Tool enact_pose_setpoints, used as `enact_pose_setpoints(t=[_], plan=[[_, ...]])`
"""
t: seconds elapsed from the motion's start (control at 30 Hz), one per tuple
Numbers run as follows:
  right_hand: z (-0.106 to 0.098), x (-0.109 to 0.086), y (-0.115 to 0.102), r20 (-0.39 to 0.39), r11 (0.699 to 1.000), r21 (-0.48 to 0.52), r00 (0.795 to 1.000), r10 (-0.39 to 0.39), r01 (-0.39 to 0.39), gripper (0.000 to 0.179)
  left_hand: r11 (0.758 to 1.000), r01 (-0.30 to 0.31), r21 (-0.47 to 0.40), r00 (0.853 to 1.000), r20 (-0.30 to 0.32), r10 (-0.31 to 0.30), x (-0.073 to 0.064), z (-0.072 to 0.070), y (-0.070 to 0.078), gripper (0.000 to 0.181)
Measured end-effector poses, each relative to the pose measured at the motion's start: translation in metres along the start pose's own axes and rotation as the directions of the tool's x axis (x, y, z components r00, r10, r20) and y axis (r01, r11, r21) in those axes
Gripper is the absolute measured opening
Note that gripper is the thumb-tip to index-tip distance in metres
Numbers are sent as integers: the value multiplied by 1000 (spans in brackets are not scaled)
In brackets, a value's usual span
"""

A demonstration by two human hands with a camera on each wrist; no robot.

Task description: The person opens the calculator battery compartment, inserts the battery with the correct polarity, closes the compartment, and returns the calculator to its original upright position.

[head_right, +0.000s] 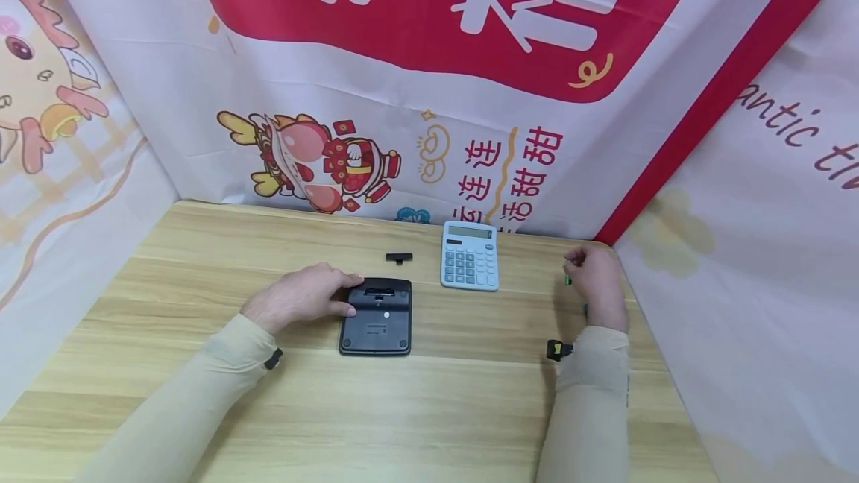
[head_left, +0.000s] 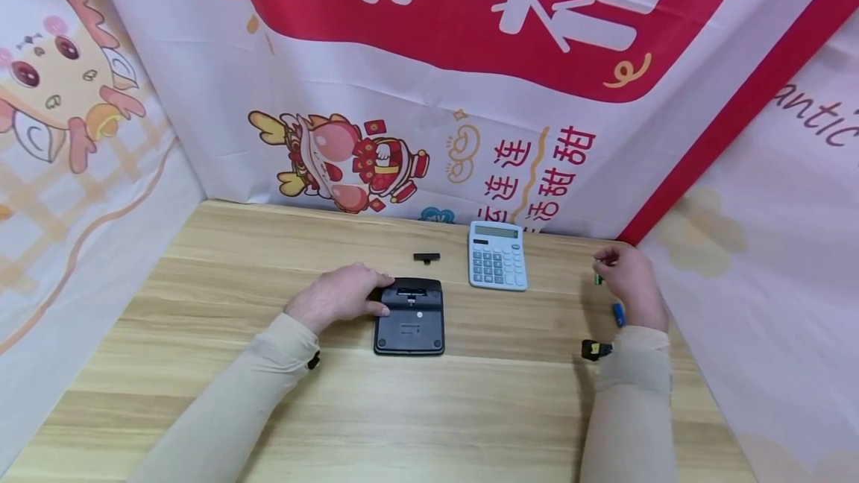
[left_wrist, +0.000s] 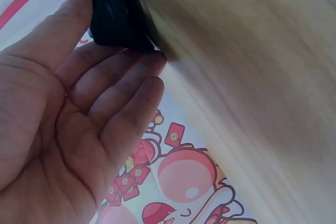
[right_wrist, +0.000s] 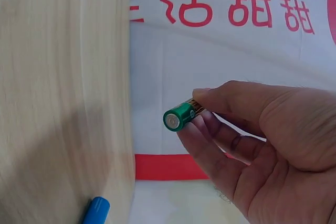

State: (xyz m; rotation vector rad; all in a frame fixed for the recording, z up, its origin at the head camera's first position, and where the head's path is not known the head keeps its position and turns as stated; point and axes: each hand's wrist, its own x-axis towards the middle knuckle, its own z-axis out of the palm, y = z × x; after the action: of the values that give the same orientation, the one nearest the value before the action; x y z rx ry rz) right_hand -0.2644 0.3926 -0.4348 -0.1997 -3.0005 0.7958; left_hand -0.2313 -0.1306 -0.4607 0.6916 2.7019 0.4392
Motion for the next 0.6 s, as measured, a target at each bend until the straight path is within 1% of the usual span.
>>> enact_pose_setpoints(t=[0.1,0.27,0.43,0.6], plan=[[0,1,-4,-13,1000,-1,1000,-17,17,24,999,-39,28,999,-8,39,0,-2,-1,56],[4,3,-12,-26,1000,-12,999,-20,20,25,996,-86,29,996,-14,87,1,-4,-2,45],[10,6,-18,-47,999,-25,998,-50,48,23,995,-95,31,995,-12,96,1,-4,-1,43],[13,6,-30,6,1000,-9,1000,-22,22,24,994,-99,42,995,-18,99,2,-4,-1,42]])
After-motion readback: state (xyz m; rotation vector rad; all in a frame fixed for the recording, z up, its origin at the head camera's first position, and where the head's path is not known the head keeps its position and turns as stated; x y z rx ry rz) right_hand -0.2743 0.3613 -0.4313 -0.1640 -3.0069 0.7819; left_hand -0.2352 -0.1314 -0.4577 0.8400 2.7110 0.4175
